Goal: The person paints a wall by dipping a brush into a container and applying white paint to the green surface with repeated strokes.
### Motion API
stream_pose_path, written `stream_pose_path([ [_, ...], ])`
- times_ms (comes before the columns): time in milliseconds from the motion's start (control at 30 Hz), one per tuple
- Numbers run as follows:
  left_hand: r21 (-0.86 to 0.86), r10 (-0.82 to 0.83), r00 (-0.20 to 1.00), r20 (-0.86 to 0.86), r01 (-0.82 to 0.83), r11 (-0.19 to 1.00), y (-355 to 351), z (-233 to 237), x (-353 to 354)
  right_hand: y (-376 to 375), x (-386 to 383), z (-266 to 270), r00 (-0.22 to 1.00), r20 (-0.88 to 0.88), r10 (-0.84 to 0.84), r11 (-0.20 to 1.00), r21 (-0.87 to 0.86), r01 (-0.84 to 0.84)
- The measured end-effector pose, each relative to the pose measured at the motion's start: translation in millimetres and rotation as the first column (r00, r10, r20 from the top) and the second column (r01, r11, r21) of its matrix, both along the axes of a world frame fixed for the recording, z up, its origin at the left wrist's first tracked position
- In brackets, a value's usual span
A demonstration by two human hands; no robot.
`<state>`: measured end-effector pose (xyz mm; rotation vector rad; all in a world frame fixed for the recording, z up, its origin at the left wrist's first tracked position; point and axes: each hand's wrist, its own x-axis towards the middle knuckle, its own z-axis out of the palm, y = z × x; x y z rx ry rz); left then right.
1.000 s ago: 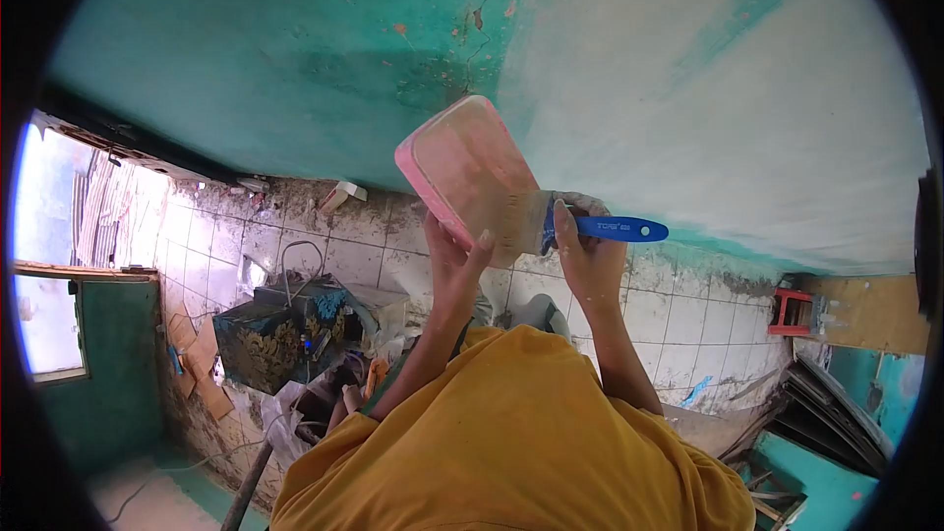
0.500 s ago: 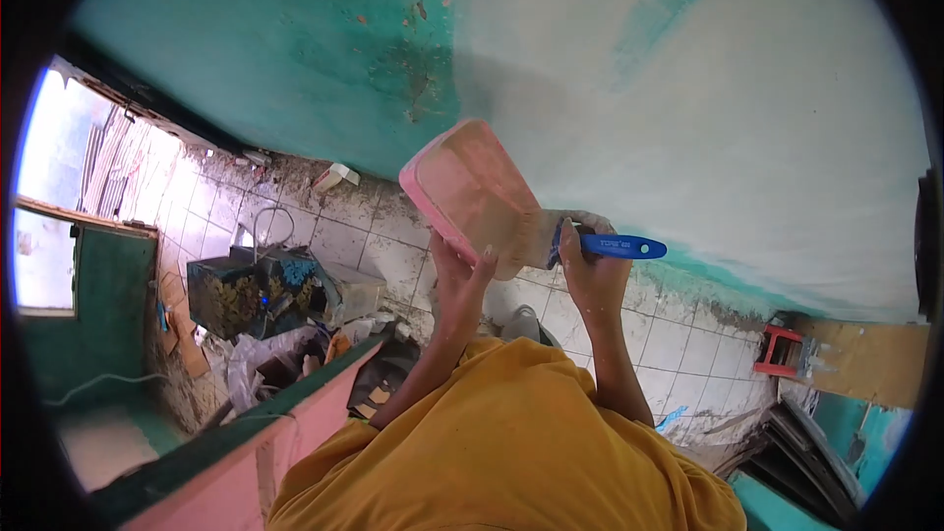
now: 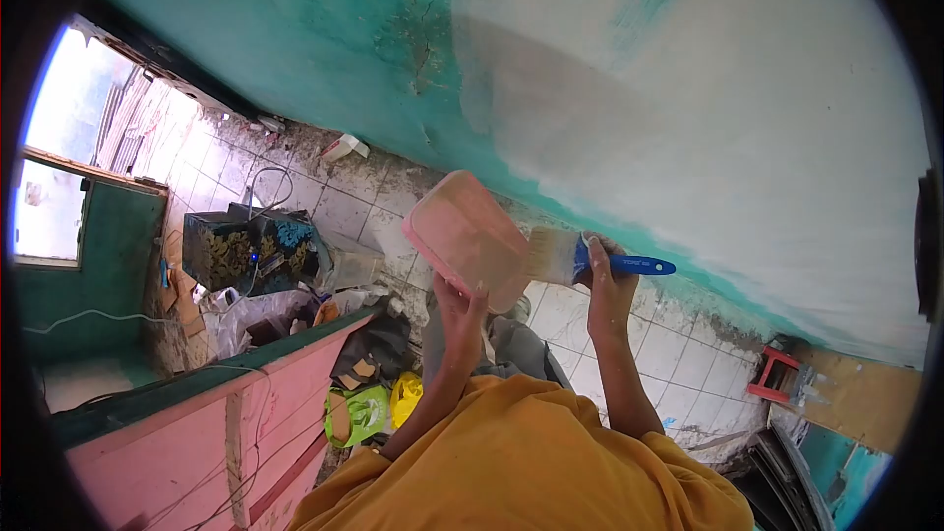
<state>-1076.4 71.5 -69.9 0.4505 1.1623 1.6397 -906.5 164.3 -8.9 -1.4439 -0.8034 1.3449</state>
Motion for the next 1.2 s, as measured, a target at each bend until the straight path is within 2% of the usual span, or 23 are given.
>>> stream_pose_path([
  [33, 0.025, 0.011, 1.0, -0.005, -0.011, 1.0, -1, -4, -4, 1, -3, -2, 1.0, 0.0, -0.004, 1.0, 0.003, 0.004],
  [67, 0.048, 0.022, 1.0, -0.009, -0.021, 0.999, -1, -8, -8, 2, -6, -4, 0.996, -0.076, -0.036, 0.999, -0.002, 0.036],
  [100, 0.046, 0.015, 1.0, -0.009, -0.015, 0.999, -4, -11, -13, 1, -10, -8, 0.986, -0.152, -0.069, 0.998, -0.013, 0.068],
  [200, 0.004, 0.015, 0.999, 0.036, -0.015, 1.0, -7, -24, -36, 6, -29, -31, 0.969, -0.217, -0.118, 0.993, -0.042, 0.111],
  [333, -0.023, 0.039, 0.999, -0.007, -0.039, 0.999, -5, -53, -79, 21, -64, -88, 0.959, -0.226, -0.17, 0.984, -0.081, 0.156],
  [433, 0.012, 0.058, 0.998, 0.004, -0.058, 0.998, -8, -88, -108, 47, -88, -135, 0.978, -0.183, -0.104, 0.993, 0.034, 0.112],
  [467, 0.028, 0.08, 0.997, 0.018, -0.081, 0.996, -8, -100, -117, 60, -94, -153, 0.98, 0.2, -0.003, 0.969, 0.243, -0.046],
  [500, 0.042, 0.076, 0.997, 0.029, -0.077, 0.996, -8, -109, -124, 70, -104, -165, 0.826, 0.564, 0.018, 0.896, 0.357, -0.263],
  [567, -0.039, 0.088, 0.996, 0.008, -0.088, 0.995, -10, -119, -140, 101, -137, -150, 0.809, 0.588, -0.004, 0.861, 0.413, -0.296],
  [600, -0.031, 0.094, 0.996, 0.005, -0.094, 0.995, -7, -120, -145, 121, -147, -152, 0.722, 0.678, -0.141, 0.695, 0.587, -0.415],
  [633, -0.026, 0.091, 0.996, 0.008, -0.091, 0.996, -8, -126, -150, 138, -156, -152, 0.632, 0.716, -0.297, 0.483, 0.684, -0.547],
  [667, -0.031, 0.109, 0.994, 0.009, -0.108, 0.994, -12, -133, -152, 153, -162, -149, 0.63, 0.716, -0.3, 0.479, 0.684, -0.55],
  [733, -0.027, 0.133, 0.991, 0.011, -0.133, 0.991, -12, -140, -156, 180, -176, -142, 0.243, 0.843, -0.48, 0.457, 0.476, -0.751],
  [767, -0.031, 0.15, 0.988, 0.024, -0.149, 0.988, -13, -138, -156, 192, -182, -155, 0.244, 0.841, -0.482, 0.452, 0.478, -0.753],
  [833, -0.036, 0.173, 0.984, 0.046, -0.172, 0.985, -20, -147, -152, 209, -189, -198, 0.057, 0.823, -0.566, 0.515, 0.407, -0.755],
  [867, -0.032, 0.189, 0.981, 0.043, -0.188, 0.982, -24, -157, -150, 212, -191, -222, 0.008, 0.8, -0.6, 0.494, 0.379, -0.783],
  [900, -0.03, 0.204, 0.978, 0.037, -0.203, 0.979, -27, -165, -148, 216, -192, -248, 0.01, 0.797, -0.603, 0.487, 0.378, -0.787],
  [967, -0.037, 0.221, 0.974, 0.046, -0.22, 0.975, -34, -175, -142, 215, -192, -299, -0.01, 0.899, -0.437, 0.548, 0.258, -0.795],
  [1000, -0.04, 0.238, 0.97, 0.057, -0.236, 0.971, -37, -178, -139, 212, -196, -315, -0.006, 0.941, -0.339, 0.574, 0.202, -0.794],
  [1067, -0.058, 0.242, 0.969, 0.05, -0.239, 0.969, -44, -180, -133, 212, -188, -332, -0.004, 0.95, -0.311, 0.554, 0.178, -0.814],
  [1133, -0.073, 0.244, 0.969, 0.046, -0.24, 0.968, -54, -182, -132, 211, -184, -315, -0.007, 0.958, -0.286, 0.533, 0.153, -0.832],
  [1200, -0.026, 0.207, 0.976, 0.066, -0.206, 0.978, -66, -186, -132, 222, -181, -263, 0.025, 0.914, -0.406, 0.45, 0.224, -0.865],
])
